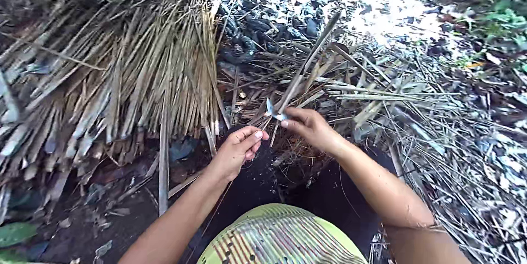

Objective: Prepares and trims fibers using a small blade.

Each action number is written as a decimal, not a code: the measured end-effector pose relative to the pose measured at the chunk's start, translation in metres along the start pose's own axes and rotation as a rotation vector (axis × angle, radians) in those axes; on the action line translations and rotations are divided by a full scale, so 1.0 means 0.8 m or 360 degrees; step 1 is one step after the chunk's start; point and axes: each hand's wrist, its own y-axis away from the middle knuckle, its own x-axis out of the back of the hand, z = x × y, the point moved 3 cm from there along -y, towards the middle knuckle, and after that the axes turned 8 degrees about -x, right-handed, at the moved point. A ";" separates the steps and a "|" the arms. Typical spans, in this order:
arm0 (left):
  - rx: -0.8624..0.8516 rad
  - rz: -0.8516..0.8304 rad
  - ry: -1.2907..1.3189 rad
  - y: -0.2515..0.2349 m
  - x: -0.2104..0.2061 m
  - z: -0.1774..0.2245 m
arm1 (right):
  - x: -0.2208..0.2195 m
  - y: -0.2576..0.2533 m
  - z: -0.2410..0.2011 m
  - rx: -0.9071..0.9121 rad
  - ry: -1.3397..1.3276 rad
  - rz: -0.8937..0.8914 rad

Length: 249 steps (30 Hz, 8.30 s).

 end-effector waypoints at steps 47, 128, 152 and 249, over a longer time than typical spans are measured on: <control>0.0465 -0.0577 0.0635 0.046 0.057 -0.043 | 0.080 0.022 -0.011 -0.0084 -0.1181 0.0063; -0.1007 0.0077 -0.1316 0.057 -0.003 0.005 | 0.046 0.031 0.019 -0.0037 -0.1523 0.0089; -0.0898 0.0047 -0.1143 0.057 -0.007 0.006 | -0.043 0.059 -0.010 -0.0274 -0.1505 -0.0666; -0.0615 0.0237 -0.2190 0.154 0.086 0.032 | 0.031 0.017 0.062 0.0090 0.0058 -0.0440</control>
